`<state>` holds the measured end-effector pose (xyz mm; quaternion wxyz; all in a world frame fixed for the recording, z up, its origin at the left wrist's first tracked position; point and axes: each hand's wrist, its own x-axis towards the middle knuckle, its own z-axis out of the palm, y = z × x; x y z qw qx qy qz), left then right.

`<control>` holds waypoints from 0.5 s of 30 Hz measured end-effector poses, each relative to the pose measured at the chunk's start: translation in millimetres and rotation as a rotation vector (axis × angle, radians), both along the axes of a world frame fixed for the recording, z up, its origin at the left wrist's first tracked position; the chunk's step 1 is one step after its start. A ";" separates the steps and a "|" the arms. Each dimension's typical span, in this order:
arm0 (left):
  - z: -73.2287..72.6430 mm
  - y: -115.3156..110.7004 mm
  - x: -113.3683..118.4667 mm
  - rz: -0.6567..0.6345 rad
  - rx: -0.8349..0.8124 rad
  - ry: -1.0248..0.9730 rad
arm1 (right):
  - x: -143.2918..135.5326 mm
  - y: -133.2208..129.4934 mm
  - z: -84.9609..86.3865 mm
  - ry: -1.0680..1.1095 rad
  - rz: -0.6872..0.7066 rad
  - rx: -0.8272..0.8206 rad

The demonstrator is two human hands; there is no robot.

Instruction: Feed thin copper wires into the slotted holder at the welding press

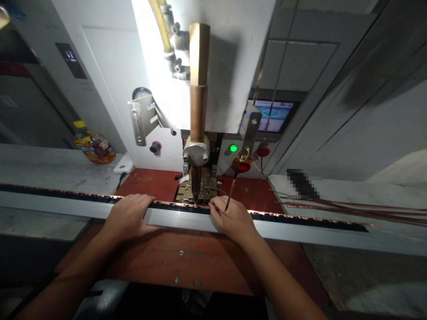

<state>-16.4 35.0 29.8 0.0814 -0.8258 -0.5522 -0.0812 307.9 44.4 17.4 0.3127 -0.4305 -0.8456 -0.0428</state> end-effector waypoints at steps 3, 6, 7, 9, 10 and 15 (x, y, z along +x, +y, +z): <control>0.6 0.1 0.3 -0.003 0.001 -0.008 | 0.1 0.2 0.1 0.003 0.012 0.008; 0.6 0.1 1.3 0.000 -0.001 -0.008 | 0.6 0.3 -0.2 0.008 0.019 0.017; 0.5 0.1 1.7 0.002 0.001 -0.007 | 0.9 0.3 -0.3 0.009 0.020 0.019; -0.1 0.0 2.5 0.005 0.006 -0.009 | 1.6 0.3 -0.5 0.010 0.023 0.023; -0.4 -0.1 3.0 0.004 0.009 -0.012 | 2.0 0.4 -0.5 0.009 0.023 0.027; -0.6 -0.6 5.0 -0.001 0.017 -0.019 | 3.9 0.9 0.5 -0.001 0.026 0.041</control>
